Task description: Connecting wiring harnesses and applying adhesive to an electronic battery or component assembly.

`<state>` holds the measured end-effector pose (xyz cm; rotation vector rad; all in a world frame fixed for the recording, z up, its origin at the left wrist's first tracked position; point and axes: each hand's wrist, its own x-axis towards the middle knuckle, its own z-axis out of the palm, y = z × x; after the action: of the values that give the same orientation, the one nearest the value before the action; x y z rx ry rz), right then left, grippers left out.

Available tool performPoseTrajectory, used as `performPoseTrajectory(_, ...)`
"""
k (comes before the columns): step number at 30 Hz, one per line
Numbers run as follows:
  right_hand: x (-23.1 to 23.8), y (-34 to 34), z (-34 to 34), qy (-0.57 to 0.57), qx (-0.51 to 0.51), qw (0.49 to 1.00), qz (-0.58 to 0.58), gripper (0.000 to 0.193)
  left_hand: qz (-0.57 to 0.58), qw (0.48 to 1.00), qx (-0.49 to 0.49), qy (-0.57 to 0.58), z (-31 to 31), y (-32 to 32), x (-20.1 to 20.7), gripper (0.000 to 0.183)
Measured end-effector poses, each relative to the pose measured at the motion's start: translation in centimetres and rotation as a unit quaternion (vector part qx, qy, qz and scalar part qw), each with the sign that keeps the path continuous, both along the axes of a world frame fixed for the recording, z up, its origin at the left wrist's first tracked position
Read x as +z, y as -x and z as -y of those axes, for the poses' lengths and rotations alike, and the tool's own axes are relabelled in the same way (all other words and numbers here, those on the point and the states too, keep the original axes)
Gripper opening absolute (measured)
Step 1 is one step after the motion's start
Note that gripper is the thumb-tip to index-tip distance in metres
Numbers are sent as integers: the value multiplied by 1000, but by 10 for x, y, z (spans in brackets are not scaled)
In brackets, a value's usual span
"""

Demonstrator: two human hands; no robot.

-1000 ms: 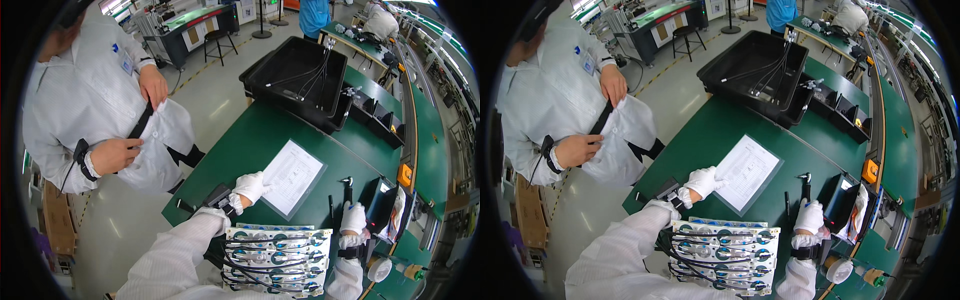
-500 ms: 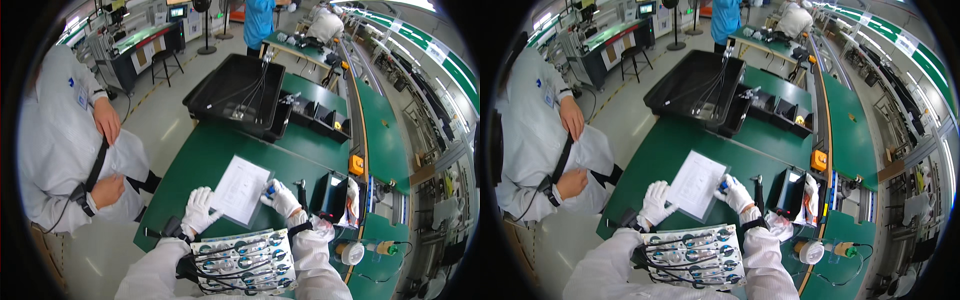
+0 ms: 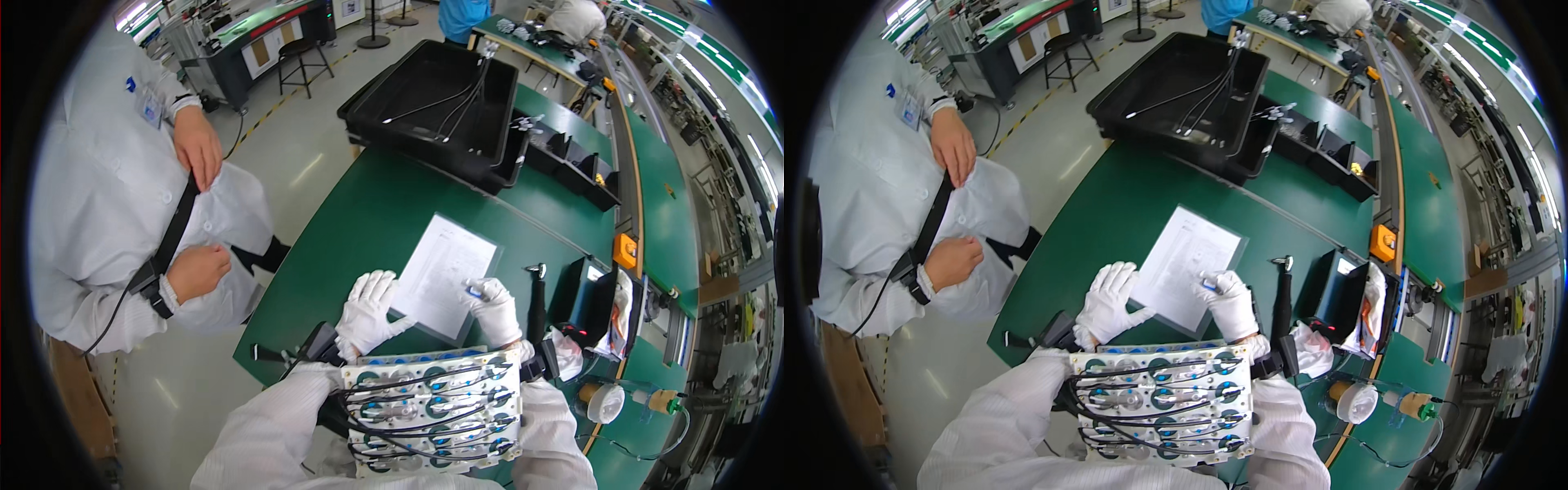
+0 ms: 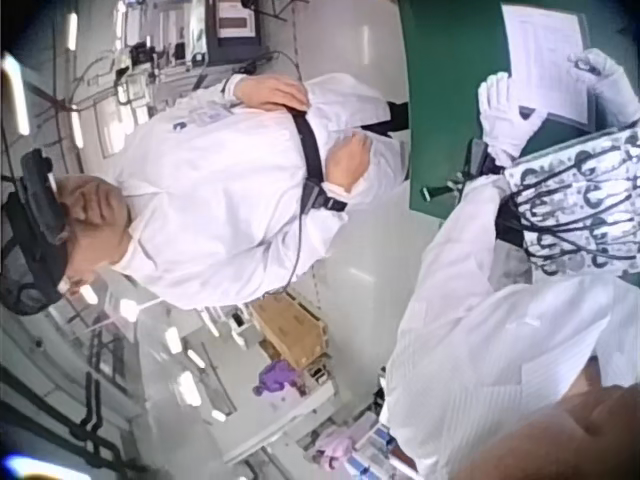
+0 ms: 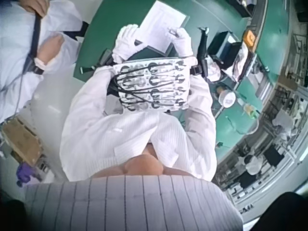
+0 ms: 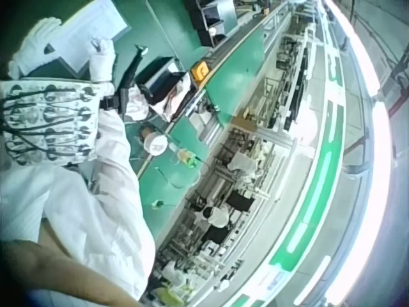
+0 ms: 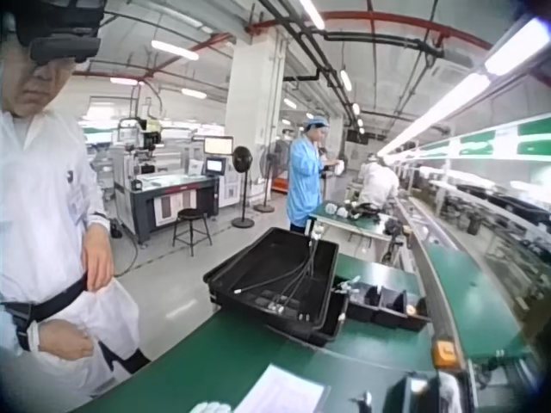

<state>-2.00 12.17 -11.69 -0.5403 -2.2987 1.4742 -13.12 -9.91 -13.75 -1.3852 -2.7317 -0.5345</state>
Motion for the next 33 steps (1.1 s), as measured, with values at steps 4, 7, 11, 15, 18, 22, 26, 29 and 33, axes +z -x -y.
performPoseTrajectory(4, 10, 11, 11, -47, -29, 997, 54, 25, 12, 1000, 4, 7, 4, -2, 1, 77)
performPoseTrajectory(7, 11, 13, 10, -106, -10, 992, 70, 26, 9, 1000, 0, 6, 5, -2, 0, 77)
performPoseTrajectory(11, 1, 17, 9, -174, 31, 981, 80, 27, 25, 1000, -3, 17, 6, 1, 9, 78)
performPoseTrajectory(15, -2, 20, 8, -193, 15, 978, 76, 27, 16, 1000, -3, 10, 6, 1, 3, 77)
performPoseTrajectory(18, -5, 19, 7, -178, 16, 980, 86, 28, 13, 999, 2, 40, 2, 0, 3, 79)
performPoseTrajectory(22, 5, 26, 10, -179, 29, 978, 99, 29, 8, 999, 3, 37, 3, 2, 8, 79)
performPoseTrajectory(26, -6, 24, 8, -207, 40, 972, 105, 29, -4, 1000, -2, 23, 3, -2, 3, 79)
performPoseTrajectory(29, -4, 26, 12, -246, 48, 964, 89, 29, 9, 1000, 2, 16, 4, -2, 4, 79)
performPoseTrajectory(33, -8, 27, 16, -321, 77, 936, 123, 28, -9, 1000, 6, 20, 7, -4, 1, 77)
